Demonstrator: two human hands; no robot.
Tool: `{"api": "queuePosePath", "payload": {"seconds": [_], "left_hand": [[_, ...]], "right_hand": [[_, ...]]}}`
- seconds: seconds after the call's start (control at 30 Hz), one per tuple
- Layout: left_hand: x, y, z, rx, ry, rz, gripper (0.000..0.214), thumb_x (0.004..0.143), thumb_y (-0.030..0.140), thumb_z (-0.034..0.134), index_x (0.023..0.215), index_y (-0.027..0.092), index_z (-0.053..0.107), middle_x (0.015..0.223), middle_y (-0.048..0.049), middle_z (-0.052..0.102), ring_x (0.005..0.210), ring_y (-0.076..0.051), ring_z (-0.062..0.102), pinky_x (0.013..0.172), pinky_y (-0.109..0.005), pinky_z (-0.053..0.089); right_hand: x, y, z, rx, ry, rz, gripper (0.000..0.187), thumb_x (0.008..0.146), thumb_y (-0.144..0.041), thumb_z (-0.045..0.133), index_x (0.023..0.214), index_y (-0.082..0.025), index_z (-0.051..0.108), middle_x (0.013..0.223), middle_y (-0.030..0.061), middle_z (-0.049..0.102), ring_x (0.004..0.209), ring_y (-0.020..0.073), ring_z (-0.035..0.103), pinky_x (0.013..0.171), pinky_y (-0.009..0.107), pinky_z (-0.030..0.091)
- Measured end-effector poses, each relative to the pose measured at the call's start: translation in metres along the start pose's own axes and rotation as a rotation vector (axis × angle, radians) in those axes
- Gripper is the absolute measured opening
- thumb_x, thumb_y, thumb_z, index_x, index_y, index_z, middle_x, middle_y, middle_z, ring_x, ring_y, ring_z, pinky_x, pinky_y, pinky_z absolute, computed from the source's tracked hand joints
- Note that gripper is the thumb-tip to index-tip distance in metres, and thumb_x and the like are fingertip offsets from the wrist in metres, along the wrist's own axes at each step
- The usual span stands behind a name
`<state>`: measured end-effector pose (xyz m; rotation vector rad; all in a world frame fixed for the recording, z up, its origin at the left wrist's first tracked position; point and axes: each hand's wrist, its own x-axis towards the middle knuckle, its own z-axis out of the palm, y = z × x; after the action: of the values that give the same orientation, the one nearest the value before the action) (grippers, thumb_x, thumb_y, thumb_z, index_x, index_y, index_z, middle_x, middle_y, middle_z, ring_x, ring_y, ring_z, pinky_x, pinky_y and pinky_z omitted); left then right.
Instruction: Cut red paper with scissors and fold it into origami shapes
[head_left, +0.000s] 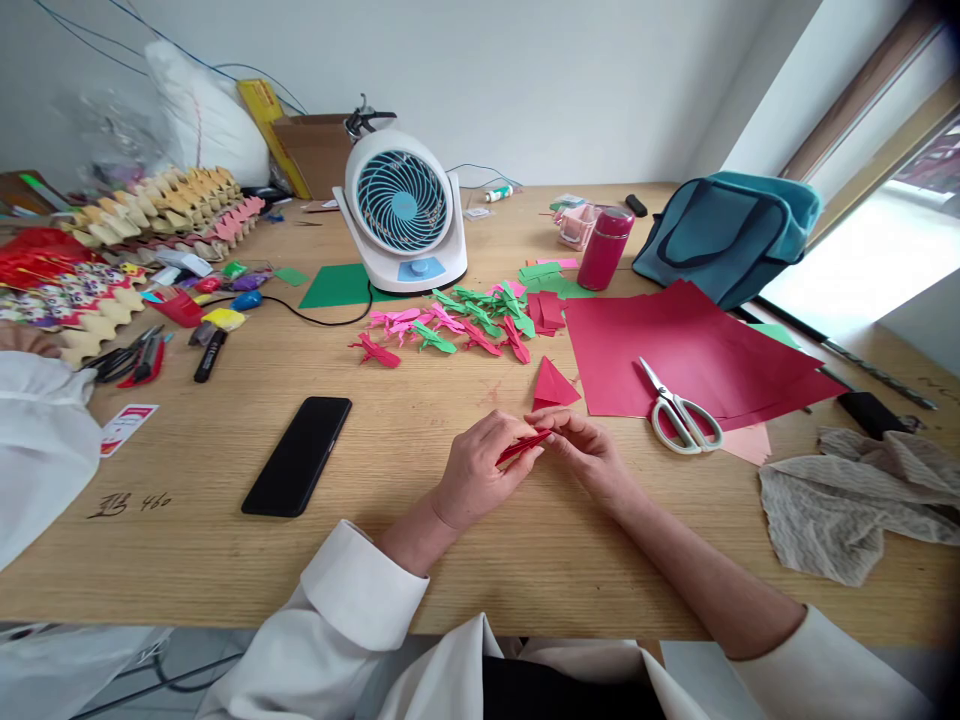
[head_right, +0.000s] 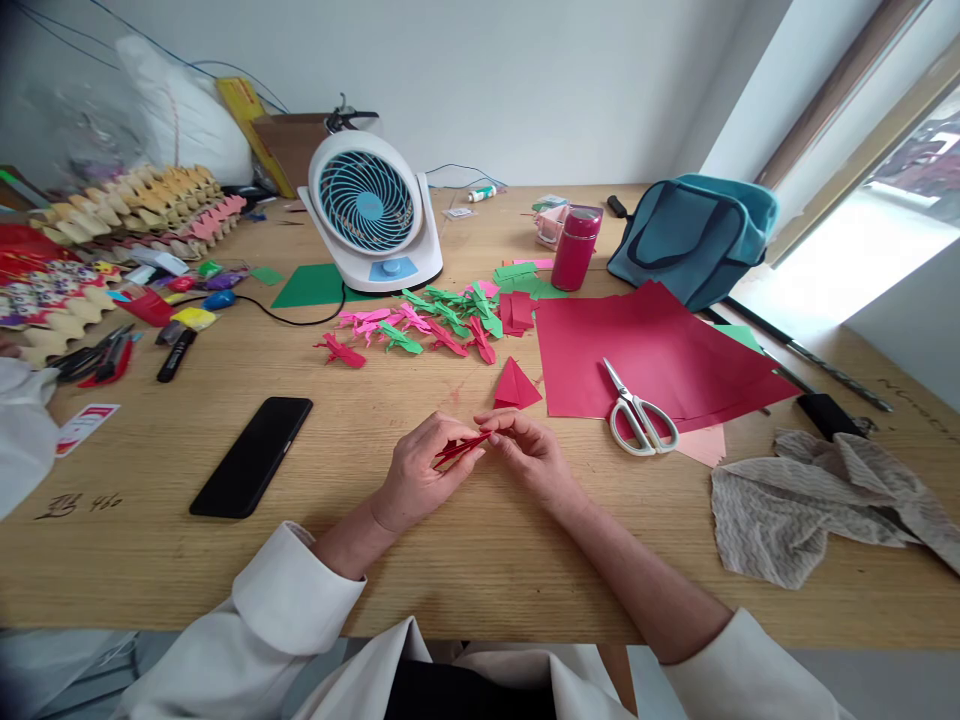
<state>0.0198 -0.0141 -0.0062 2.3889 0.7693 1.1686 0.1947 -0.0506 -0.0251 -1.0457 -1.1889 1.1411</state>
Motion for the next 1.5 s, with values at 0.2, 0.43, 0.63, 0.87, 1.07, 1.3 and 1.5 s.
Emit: {"api": "queuePosePath", "payload": {"seconds": [0.2, 0.43, 0.63, 0.87, 1.07, 1.3, 1.5], "left_hand": [[0.000, 0.001, 0.000, -0.006, 0.007, -0.011, 0.008, 0.089, 0.023, 0.061, 0.097, 0.021, 0.061, 0.089, -0.0037, 0.069, 0.087, -0.016, 0.064, 0.081, -0.029, 0.052], [0.002, 0.001, 0.000, -0.117, 0.046, -0.135, 0.022, 0.083, 0.027, 0.067, 0.103, 0.020, 0.060, 0.094, -0.0038, 0.066, 0.084, -0.015, 0.063, 0.076, -0.027, 0.052], [0.004, -0.004, 0.002, -0.259, 0.087, -0.340, 0.017, 0.082, 0.023, 0.066, 0.098, 0.019, 0.063, 0.095, -0.0038, 0.068, 0.076, -0.012, 0.063, 0.064, -0.021, 0.051], [0.005, -0.009, 0.003, -0.361, 0.140, -0.474, 0.011, 0.082, 0.028, 0.066, 0.084, 0.017, 0.064, 0.073, 0.0006, 0.063, 0.061, -0.009, 0.053, 0.057, -0.020, 0.043], [0.006, -0.009, 0.004, -0.385, 0.124, -0.522, 0.017, 0.082, 0.029, 0.064, 0.072, 0.016, 0.059, 0.060, 0.0044, 0.052, 0.055, -0.008, 0.045, 0.054, -0.019, 0.037], [0.005, -0.008, 0.007, -0.486, 0.063, -0.558, 0.014, 0.081, 0.028, 0.066, 0.083, 0.015, 0.063, 0.064, 0.0039, 0.055, 0.055, -0.008, 0.050, 0.054, -0.020, 0.041], [0.005, -0.010, 0.006, -0.542, 0.076, -0.573, 0.016, 0.081, 0.031, 0.067, 0.081, 0.015, 0.063, 0.063, 0.0040, 0.055, 0.052, -0.007, 0.051, 0.051, -0.019, 0.045]], "right_hand": [[0.000, -0.001, 0.000, 0.002, 0.006, 0.011, 0.022, 0.080, -0.046, 0.072, 0.090, -0.026, 0.071, 0.104, 0.0043, 0.070, 0.101, 0.0208, 0.062, 0.096, 0.037, 0.047], [0.001, 0.007, -0.002, 0.112, 0.079, 0.102, 0.025, 0.078, -0.048, 0.073, 0.087, -0.025, 0.067, 0.085, 0.0006, 0.069, 0.081, 0.0168, 0.061, 0.080, 0.031, 0.050], [0.002, 0.011, -0.005, 0.211, 0.112, 0.177, 0.025, 0.078, -0.047, 0.074, 0.086, -0.025, 0.065, 0.082, 0.0001, 0.066, 0.075, 0.0159, 0.059, 0.075, 0.029, 0.050], [0.001, 0.013, -0.005, 0.155, 0.090, 0.174, 0.026, 0.080, -0.049, 0.071, 0.087, -0.025, 0.065, 0.084, 0.0004, 0.066, 0.075, 0.0153, 0.058, 0.073, 0.027, 0.049], [0.000, 0.008, -0.001, 0.113, 0.065, 0.085, 0.023, 0.079, -0.045, 0.073, 0.087, -0.024, 0.066, 0.081, -0.0006, 0.065, 0.076, 0.0147, 0.056, 0.075, 0.027, 0.047], [0.001, 0.008, 0.000, 0.093, 0.131, 0.121, 0.028, 0.077, -0.048, 0.074, 0.078, -0.023, 0.064, 0.073, -0.0013, 0.062, 0.066, 0.0136, 0.053, 0.065, 0.026, 0.044], [0.001, 0.009, -0.001, 0.113, 0.124, 0.116, 0.027, 0.077, -0.047, 0.075, 0.077, -0.022, 0.064, 0.070, -0.0019, 0.060, 0.063, 0.0117, 0.050, 0.060, 0.023, 0.041]]}}
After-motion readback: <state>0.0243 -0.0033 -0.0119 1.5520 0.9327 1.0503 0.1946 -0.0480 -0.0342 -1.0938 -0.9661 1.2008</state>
